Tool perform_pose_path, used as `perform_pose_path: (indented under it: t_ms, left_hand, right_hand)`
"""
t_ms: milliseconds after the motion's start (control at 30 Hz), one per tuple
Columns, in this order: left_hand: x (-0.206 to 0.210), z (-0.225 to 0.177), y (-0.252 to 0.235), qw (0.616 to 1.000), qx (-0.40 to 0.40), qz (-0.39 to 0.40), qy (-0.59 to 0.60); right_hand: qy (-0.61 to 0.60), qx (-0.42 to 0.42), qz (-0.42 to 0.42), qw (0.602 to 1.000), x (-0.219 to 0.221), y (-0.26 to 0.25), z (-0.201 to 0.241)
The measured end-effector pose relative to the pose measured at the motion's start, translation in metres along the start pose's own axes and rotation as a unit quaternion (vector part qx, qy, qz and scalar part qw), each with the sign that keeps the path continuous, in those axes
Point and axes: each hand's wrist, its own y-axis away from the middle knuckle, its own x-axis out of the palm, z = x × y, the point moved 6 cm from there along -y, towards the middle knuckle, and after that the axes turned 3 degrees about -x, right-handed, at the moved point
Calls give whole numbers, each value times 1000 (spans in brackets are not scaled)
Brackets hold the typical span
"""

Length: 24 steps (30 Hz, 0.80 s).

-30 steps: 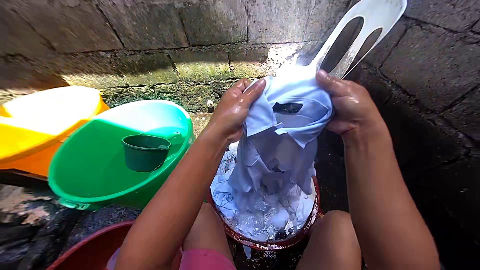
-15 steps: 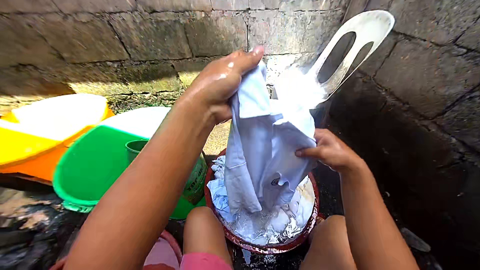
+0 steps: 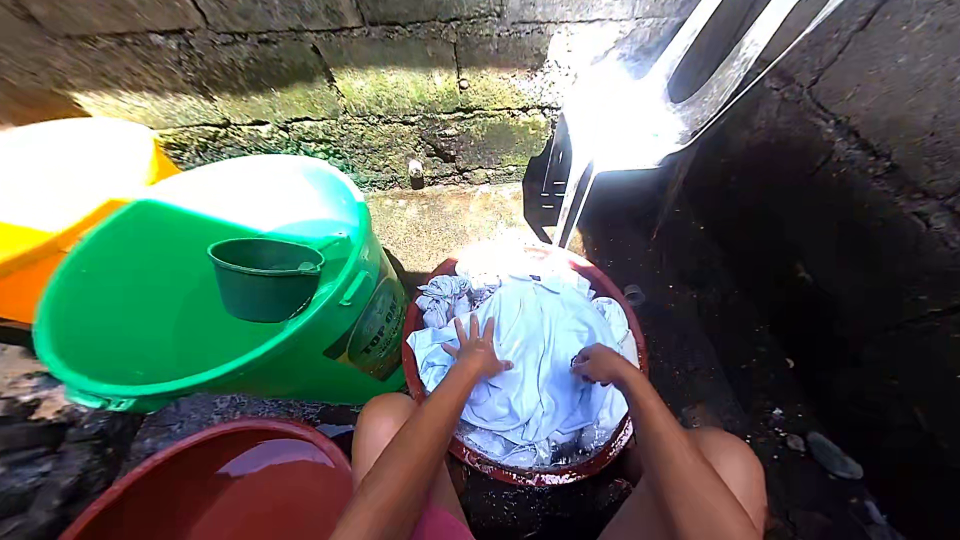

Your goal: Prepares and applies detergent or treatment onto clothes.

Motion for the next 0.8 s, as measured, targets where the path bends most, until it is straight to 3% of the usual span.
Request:
perform_pose_path:
  t_ms: [67,233,533,700,800]
  left_hand:
    - [50,8,4,998,-23,29,-48]
    - [116,34,6,991,-55,0,-125]
    - [140,44,2,984,-81,12,-156]
    - [147,48,-3,985,-84,13,-153]
    - [142,48,-6,988,-80,24,-132]
  right_hand:
    - [29,66,116,991,46,-2,-2]
    - [158,104,170,967,135,-37,-45]
    - [157,126,12,979,155,-20,-48]
    - [156,138,62,976,158,-21,-42]
    - [117,118,111,980,131,-33,-33]
